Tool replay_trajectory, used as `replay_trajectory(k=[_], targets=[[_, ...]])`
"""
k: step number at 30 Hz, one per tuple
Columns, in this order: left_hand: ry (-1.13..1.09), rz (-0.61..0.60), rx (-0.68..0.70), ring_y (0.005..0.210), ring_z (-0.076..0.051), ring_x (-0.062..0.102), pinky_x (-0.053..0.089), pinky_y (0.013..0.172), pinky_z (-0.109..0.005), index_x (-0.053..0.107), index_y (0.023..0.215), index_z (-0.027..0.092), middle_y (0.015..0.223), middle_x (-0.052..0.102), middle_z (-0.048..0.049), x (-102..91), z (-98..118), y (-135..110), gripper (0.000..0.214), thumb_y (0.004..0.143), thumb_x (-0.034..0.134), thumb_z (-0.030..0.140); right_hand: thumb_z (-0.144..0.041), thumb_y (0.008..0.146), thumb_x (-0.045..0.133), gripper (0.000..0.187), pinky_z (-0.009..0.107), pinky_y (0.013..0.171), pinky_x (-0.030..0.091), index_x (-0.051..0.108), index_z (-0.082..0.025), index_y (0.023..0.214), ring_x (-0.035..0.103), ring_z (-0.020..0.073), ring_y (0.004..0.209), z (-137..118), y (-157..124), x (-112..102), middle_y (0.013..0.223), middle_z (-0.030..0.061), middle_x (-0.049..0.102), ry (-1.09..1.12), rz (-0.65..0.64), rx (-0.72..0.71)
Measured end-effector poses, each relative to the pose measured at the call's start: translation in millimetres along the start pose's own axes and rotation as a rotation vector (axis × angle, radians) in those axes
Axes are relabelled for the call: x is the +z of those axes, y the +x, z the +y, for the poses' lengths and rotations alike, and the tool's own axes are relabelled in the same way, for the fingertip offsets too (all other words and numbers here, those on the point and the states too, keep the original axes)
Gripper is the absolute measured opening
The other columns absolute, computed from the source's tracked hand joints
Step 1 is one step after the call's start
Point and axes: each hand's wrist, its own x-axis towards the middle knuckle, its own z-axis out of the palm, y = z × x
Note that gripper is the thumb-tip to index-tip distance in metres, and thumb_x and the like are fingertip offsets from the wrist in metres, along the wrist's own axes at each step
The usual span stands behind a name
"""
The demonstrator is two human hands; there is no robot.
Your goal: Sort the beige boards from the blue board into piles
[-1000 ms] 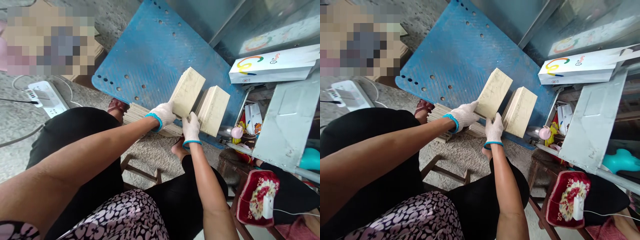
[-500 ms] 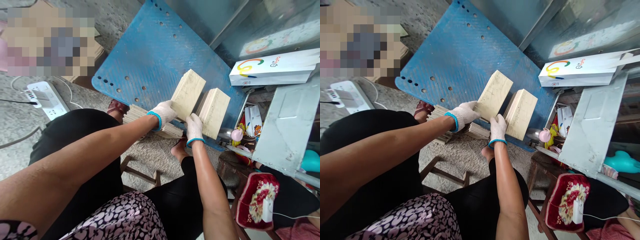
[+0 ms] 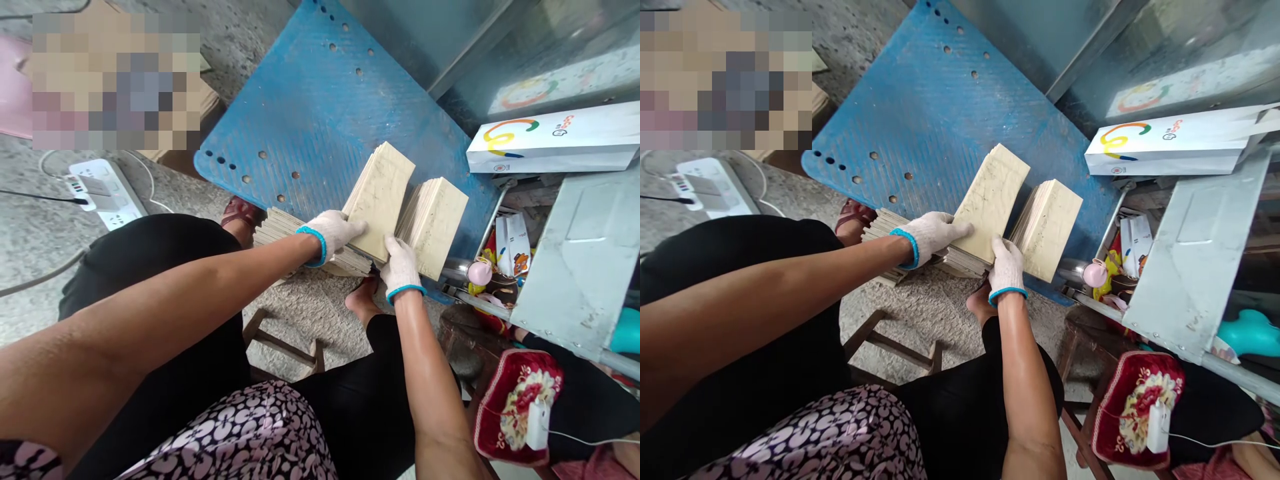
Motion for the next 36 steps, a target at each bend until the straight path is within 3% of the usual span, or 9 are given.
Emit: replay_trajectory(k=[6, 12, 15, 18, 21, 25, 30, 32, 36], targets=[[-0.150, -0.064, 0.019, 0.067, -0.020, 0.067, 0.049, 0.055, -0.027, 0.068, 0.114, 0.017, 0.085, 0.074, -0.0092, -0.7, 2, -1, 0.053, 0.084, 0.061, 0.059, -0.043, 0.079, 0.070, 0.027, 0.040, 0.091, 0.060, 0.067, -0.019, 0.091, 0.070, 0.0251, 0.102, -20, -9, -2, 0.095, 0.0082, 0.076, 0.126, 0.003, 0.113], [-0.304, -0.103, 0.037, 0.071, -0.019, 0.068, 0.051, 0.058, -0.025, 0.068, 0.116, 0.017, 0.083, 0.075, -0.0070, 5.1, -5, -25, 0.046, 0.082, 0.067, 0.049, -0.068, 0.091, 0.047, 0.058, 0.049, 0.096, 0.057, 0.065, -0.019, 0.116, 0.067, 0.0276, 0.111, -28, 9, 1, 0.099, 0.0112, 0.075, 0.202, -0.095, 0.267], [-0.401, -0.140, 0.051, 0.061, -0.014, 0.062, 0.048, 0.054, -0.023, 0.069, 0.105, 0.016, 0.078, 0.072, -0.0036, 5.9, -13, -41, 0.034, 0.083, 0.070, 0.042, -0.074, 0.090, 0.043, 0.066, 0.052, 0.095, 0.057, 0.063, -0.019, 0.120, 0.067, 0.0288, 0.110, -31, 18, 0, 0.104, 0.0127, 0.074, 0.234, -0.090, 0.259], [-0.423, -0.206, 0.146, 0.061, -0.012, 0.059, 0.046, 0.055, -0.023, 0.070, 0.092, 0.016, 0.077, 0.070, -0.0018, 2.7, -24, -49, 0.025, 0.079, 0.074, 0.037, -0.071, 0.089, 0.048, 0.061, 0.050, 0.093, 0.058, 0.062, -0.022, 0.122, 0.068, 0.0271, 0.110, -38, 23, -7, 0.111, 0.0108, 0.073, 0.223, -0.002, 0.125], [-0.318, -0.271, 0.233, 0.061, -0.013, 0.057, 0.041, 0.051, -0.024, 0.069, 0.084, 0.017, 0.074, 0.068, -0.0016, -4.6, -35, -52, 0.030, 0.074, 0.077, 0.044, -0.073, 0.088, 0.047, 0.062, 0.046, 0.092, 0.060, 0.063, -0.024, 0.123, 0.067, 0.0248, 0.113, -51, 26, -19, 0.120, 0.0087, 0.070, 0.229, 0.072, -0.033], [-0.149, -0.303, 0.289, 0.052, -0.010, 0.046, 0.031, 0.046, -0.024, 0.066, 0.073, 0.020, 0.062, 0.059, 0.0020, -16.7, -42, -62, 0.037, 0.075, 0.075, 0.056, -0.078, 0.083, 0.050, 0.065, 0.041, 0.089, 0.061, 0.069, -0.024, 0.112, 0.068, 0.0246, 0.110, -69, 26, -39, 0.118, 0.0085, 0.071, 0.219, 0.025, -0.126], [-0.058, -0.376, 0.372, 0.054, -0.010, 0.049, 0.035, 0.049, -0.023, 0.069, 0.081, 0.022, 0.063, 0.059, 0.0042, -26.0, -47, -72, 0.031, 0.081, 0.069, 0.054, -0.053, 0.063, 0.083, 0.044, 0.036, 0.083, 0.060, 0.070, -0.022, 0.092, 0.071, 0.0210, 0.091, -75, 11, -66, 0.096, 0.0030, 0.075, 0.138, 0.108, -0.124], [0.044, -0.360, 0.391, 0.057, -0.010, 0.052, 0.037, 0.050, -0.022, 0.070, 0.082, 0.022, 0.066, 0.061, 0.0038, -25.7, -49, -71, 0.031, 0.081, 0.069, 0.053, -0.045, 0.058, 0.087, 0.042, 0.039, 0.080, 0.060, 0.069, -0.021, 0.089, 0.071, 0.0210, 0.084, -76, 2, -75, 0.088, 0.0015, 0.074, 0.099, 0.135, -0.141], [0.329, -0.319, 0.407, 0.060, -0.013, 0.057, 0.036, 0.050, -0.024, 0.073, 0.081, 0.023, 0.069, 0.066, 0.0020, -18.4, -51, -64, 0.029, 0.075, 0.072, 0.051, -0.040, 0.062, 0.084, 0.038, 0.042, 0.078, 0.059, 0.068, -0.023, 0.092, 0.069, 0.0196, 0.076, -80, -16, -86, 0.085, 0.0012, 0.074, 0.010, 0.140, -0.242]])
